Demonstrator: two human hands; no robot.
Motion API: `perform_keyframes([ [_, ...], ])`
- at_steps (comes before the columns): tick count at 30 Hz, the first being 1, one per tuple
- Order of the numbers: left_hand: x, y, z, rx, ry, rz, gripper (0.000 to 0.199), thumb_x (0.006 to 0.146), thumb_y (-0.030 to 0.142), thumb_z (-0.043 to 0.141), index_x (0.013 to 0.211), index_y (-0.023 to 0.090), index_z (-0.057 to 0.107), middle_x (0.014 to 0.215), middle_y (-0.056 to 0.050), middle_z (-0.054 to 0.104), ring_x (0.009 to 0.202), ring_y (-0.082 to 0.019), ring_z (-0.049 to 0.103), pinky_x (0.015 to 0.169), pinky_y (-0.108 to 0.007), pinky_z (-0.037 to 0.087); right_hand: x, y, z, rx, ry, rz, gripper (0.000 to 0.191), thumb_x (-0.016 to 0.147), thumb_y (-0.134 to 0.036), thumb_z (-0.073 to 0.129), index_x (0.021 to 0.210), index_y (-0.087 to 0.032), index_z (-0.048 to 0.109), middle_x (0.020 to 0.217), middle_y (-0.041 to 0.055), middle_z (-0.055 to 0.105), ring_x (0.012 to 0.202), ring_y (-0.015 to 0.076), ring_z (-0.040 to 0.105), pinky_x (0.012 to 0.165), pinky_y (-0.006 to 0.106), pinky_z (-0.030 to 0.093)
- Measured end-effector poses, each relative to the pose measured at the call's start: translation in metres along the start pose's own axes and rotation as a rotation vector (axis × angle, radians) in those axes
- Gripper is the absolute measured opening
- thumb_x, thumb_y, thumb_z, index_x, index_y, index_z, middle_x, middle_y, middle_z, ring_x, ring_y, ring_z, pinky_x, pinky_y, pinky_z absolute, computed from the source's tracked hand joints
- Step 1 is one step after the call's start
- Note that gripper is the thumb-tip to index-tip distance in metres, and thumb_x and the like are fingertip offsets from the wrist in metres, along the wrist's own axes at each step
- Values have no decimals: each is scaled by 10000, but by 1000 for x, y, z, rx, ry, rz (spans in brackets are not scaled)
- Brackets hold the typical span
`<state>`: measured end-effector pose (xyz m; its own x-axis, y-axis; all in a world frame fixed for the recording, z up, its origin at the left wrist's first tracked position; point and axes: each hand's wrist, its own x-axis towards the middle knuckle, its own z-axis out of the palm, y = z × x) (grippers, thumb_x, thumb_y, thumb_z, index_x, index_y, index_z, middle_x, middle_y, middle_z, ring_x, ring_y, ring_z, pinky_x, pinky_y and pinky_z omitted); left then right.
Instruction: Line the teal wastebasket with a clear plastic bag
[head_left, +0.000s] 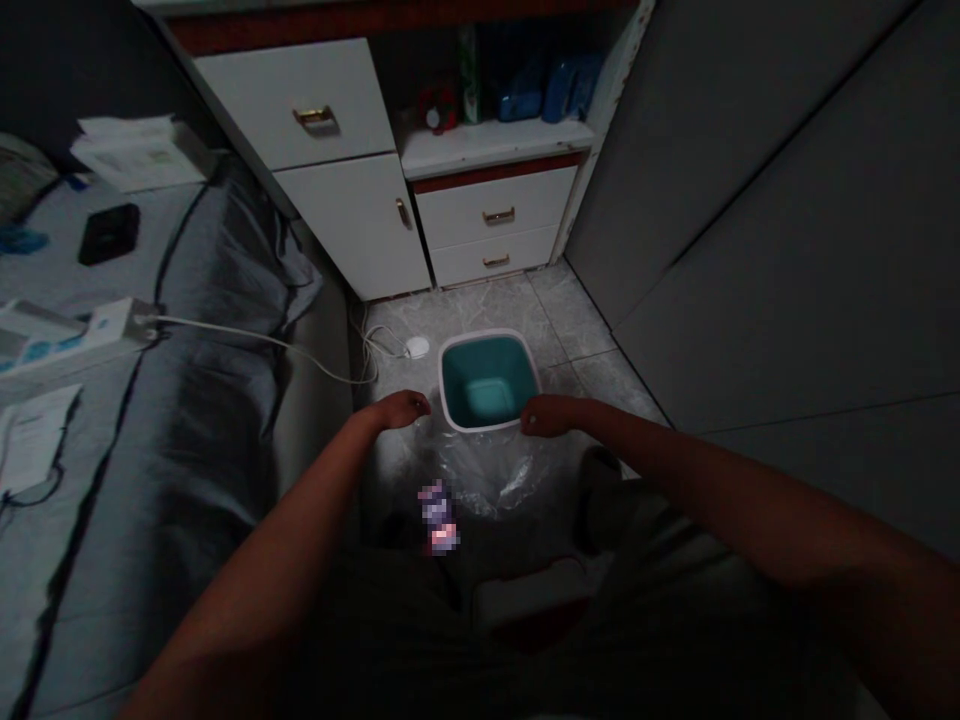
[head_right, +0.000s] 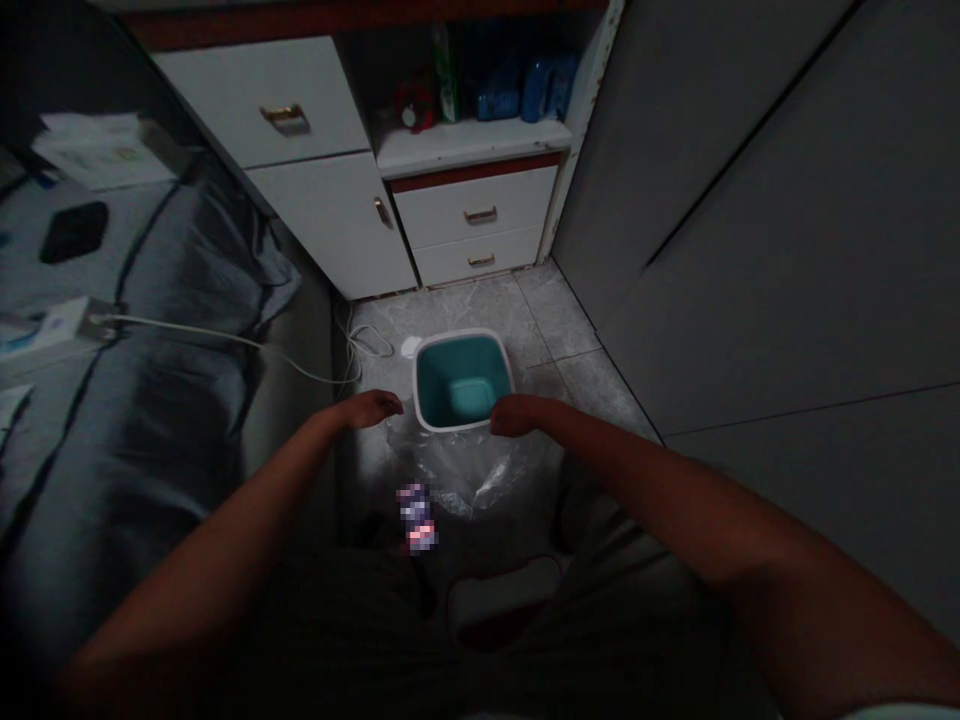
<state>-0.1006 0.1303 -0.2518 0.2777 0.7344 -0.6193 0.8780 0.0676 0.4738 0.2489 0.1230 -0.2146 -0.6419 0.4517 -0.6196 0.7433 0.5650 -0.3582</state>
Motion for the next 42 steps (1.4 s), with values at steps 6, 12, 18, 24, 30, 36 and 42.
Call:
perform_keyframes([
  [6,5,1,2,-51,-12,-13,466,823,339,551,1153,130,806,1182,-142,815,1041,-256,756,883,-280,562,-14,13,-58,266,-103,-16,303,955,-333,658,1122,-166,847,1043,85,816,786,177,720,743,256,504],
  [12,5,3,-1,-10,-33,12,446,763,259,559,1106,149,822,1179,-117,816,1003,-233,759,854,-258,558,-42,26,-134,497,186,-91,367,915,-480,707,1106,-202,855,989,66,797,680,132,657,662,245,484],
  [18,0,6,0,-51,-12,-9,406,738,312,568,1017,169,825,1007,-102,825,953,-259,750,812,-294,550,-28,34,-153,583,781,-72,344,941,-440,688,1127,-189,833,1125,103,781,833,183,692,826,329,565],
  [24,-3,6,-2,-96,-19,1,443,769,447,554,966,149,817,937,-130,812,885,-272,736,772,-318,541,2,53,-141,383,986,-34,692,889,-234,707,1570,-214,585,1626,151,473,1491,300,460,1227,457,404],
  [30,-6,10,-4,-78,-22,-19,441,771,446,543,983,181,825,1037,-116,824,930,-271,731,756,-305,544,17,69,-132,355,926,47,792,900,-230,678,1661,-224,461,1706,134,370,1644,305,194,1317,491,262],
  [36,-8,12,-5,-69,-25,7,492,773,459,535,1036,158,821,1164,-147,808,951,-277,736,786,-315,558,20,74,-131,365,942,66,774,909,-238,663,1654,-190,461,1670,161,418,1598,291,310,1310,474,277],
  [42,-7,11,-6,-82,-26,-1,472,777,475,544,1020,171,811,1183,-144,808,963,-278,740,796,-313,558,15,73,-135,333,973,67,617,907,-223,647,1520,-177,593,1551,145,574,1493,265,462,1269,435,342],
])
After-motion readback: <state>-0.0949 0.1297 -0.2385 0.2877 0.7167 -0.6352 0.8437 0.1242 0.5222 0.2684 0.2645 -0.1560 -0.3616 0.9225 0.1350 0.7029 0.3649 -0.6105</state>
